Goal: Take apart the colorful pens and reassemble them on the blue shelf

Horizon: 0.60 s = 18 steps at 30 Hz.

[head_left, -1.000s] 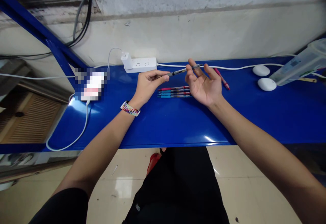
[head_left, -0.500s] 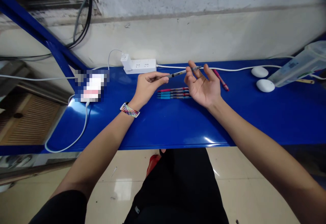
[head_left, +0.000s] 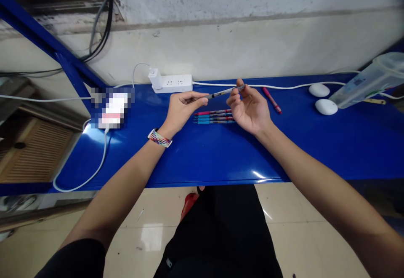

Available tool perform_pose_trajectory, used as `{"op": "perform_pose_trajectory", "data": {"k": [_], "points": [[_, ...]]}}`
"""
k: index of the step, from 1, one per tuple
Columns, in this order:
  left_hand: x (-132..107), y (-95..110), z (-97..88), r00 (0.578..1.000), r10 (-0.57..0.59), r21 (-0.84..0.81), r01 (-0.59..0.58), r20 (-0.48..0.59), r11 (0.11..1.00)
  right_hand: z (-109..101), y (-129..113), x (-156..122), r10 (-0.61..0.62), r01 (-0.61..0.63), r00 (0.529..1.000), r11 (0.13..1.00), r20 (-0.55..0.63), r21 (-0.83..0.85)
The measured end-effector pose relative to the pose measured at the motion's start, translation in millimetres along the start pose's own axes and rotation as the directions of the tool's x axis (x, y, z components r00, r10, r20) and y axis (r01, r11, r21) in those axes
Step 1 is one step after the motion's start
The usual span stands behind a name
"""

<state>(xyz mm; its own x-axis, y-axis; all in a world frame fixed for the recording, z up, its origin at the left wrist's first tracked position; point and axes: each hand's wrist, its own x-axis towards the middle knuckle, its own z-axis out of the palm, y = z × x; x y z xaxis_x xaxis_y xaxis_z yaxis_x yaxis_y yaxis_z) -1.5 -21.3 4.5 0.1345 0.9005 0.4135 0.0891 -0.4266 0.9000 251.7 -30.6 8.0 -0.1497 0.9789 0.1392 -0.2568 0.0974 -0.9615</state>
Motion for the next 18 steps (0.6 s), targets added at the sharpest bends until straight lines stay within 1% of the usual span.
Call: {"op": "perform_pose_trajectory", "data": {"k": [3,6,10,15,18], "points": [[0.5,-0.6,-1.2,1.0,-0.006,-0.002,0.006,-0.002,1.0,1.4,3.2,1.8,-0.013,0.013,1.0,0.998,0.008,-0.063],[0.7,-0.4,-1.5,1.0,-0.014,0.0,0.014,0.002,1.0,3.8,4.5,0.9,-0.045,0.048,0.997,0.997,0.057,-0.061],[-0.4,1.4,0.6,1.0,-0.023,0.0,0.023,0.01,1.0,6.4,-0.6,-3.8,-0.016,0.024,0.995,0.996,0.096,-0.081],[-0.8,2.2,1.8,0.999,-0.016,-0.012,0.016,0.029,1.0,7.5,-1.0,-6.0,0.019,-0.018,0.999,0.999,0.036,-0.038],[-0.2,1.6,1.0,1.0,-0.008,-0.018,0.008,0.026,1.0,8.7,-0.3,-6.4,0.038,-0.038,0.999,0.999,0.026,-0.02]]}}
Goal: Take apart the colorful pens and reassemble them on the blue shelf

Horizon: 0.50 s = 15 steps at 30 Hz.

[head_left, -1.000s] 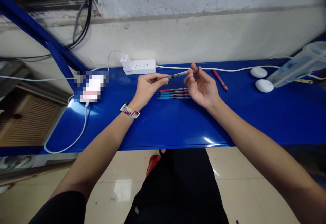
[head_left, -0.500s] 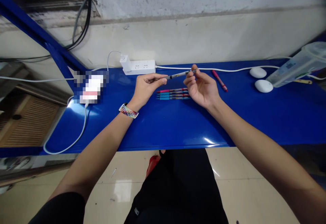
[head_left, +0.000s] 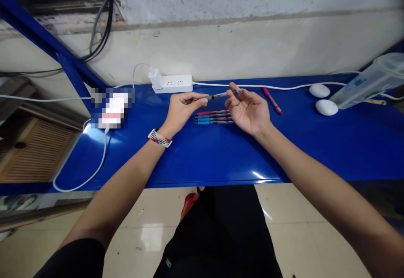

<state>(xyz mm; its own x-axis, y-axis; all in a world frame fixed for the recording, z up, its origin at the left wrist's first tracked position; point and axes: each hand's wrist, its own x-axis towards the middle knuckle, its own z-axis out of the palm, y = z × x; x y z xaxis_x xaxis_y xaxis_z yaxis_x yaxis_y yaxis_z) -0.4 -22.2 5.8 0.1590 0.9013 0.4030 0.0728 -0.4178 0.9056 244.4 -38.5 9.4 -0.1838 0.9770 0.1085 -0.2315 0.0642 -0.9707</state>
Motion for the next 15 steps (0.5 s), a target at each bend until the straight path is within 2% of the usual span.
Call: {"op": "perform_pose_trajectory", "data": {"k": [7,10,15], "points": [[0.2,-0.6,0.2,1.0,-0.021,0.018,0.021,-0.009,1.0,1.2,-4.8,-2.5,0.014,-0.017,0.999,0.999,0.052,0.05],[-0.3,-0.4,0.0,1.0,-0.013,0.016,0.013,0.002,1.0,0.8,-3.2,-0.5,0.02,-0.022,1.0,0.996,0.018,0.084],[0.4,-1.2,-2.7,1.0,-0.008,0.036,0.009,-0.023,0.999,4.5,-4.0,-0.4,-0.022,0.022,1.0,1.0,0.002,0.022]]}}
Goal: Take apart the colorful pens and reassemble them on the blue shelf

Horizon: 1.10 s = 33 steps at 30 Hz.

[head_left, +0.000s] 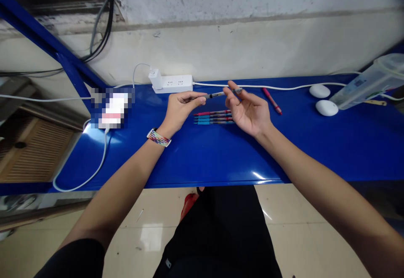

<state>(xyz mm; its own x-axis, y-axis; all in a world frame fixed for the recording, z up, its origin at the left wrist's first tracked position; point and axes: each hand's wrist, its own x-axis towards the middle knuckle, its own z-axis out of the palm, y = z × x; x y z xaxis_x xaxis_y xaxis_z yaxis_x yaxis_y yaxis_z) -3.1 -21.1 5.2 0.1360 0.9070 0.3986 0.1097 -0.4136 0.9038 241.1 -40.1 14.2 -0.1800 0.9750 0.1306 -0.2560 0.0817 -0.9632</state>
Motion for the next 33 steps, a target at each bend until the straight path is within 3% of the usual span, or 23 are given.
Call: {"op": "perform_pose_trajectory", "data": {"k": [4,13,20,26,30,33], "points": [[0,1,-0.4,1.0,0.003,0.018,-0.003,-0.002,1.0,1,-4,-2,-0.043,0.044,0.999,0.999,0.03,-0.007],[0,-1,0.1,1.0,-0.002,0.006,0.002,0.005,1.0,-1,3,2,-0.036,0.037,0.999,0.998,-0.021,0.055],[1,-1,-0.2,1.0,-0.007,0.007,0.007,-0.005,1.0,0,-6,-2,-0.049,0.053,0.998,0.996,0.046,-0.077],[2,-2,-0.1,1.0,0.008,0.022,-0.008,-0.008,1.0,-5,3,4,-0.025,0.025,1.0,0.999,-0.017,-0.044],[4,-1,-2.2,0.999,0.037,0.068,-0.036,-0.012,0.997,-6,7,4,-0.128,0.105,0.985,0.976,-0.112,-0.193],[5,0,-4.8,0.999,0.017,0.078,-0.02,0.037,0.997,-10,8,5,-0.262,0.198,0.956,0.908,-0.134,-0.369]]}}
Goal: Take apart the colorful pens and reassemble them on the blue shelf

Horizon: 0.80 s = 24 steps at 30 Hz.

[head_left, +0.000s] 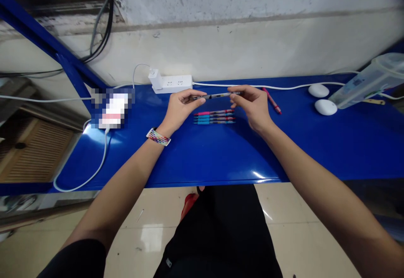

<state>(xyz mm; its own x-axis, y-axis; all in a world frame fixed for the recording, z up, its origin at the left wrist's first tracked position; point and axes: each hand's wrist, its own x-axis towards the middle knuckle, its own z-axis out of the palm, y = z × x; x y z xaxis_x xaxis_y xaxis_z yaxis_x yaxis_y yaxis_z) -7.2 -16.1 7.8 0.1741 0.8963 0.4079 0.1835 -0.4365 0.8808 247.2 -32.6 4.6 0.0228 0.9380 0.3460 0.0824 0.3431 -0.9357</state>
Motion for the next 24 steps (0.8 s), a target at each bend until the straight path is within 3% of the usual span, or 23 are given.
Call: {"op": "perform_pose_trajectory", "data": {"k": [4,7,10,24], "points": [[0,-5,-3.9,0.997,0.025,0.127,-0.034,0.069,0.991,-5,7,2,-0.108,0.115,0.993,0.963,0.04,-0.245],[-1,-11,-5.8,0.989,0.101,0.362,-0.133,0.106,0.923,-8,13,2,-0.138,0.172,0.984,0.89,0.111,-0.422],[0,-18,-6.5,0.982,0.113,0.436,-0.168,0.15,0.884,-11,19,3,-0.139,0.213,0.975,0.82,0.176,-0.531],[1,-23,-6.0,0.976,0.093,0.44,-0.174,0.199,0.881,-17,23,3,-0.142,0.265,0.96,0.737,0.241,-0.622]]}}
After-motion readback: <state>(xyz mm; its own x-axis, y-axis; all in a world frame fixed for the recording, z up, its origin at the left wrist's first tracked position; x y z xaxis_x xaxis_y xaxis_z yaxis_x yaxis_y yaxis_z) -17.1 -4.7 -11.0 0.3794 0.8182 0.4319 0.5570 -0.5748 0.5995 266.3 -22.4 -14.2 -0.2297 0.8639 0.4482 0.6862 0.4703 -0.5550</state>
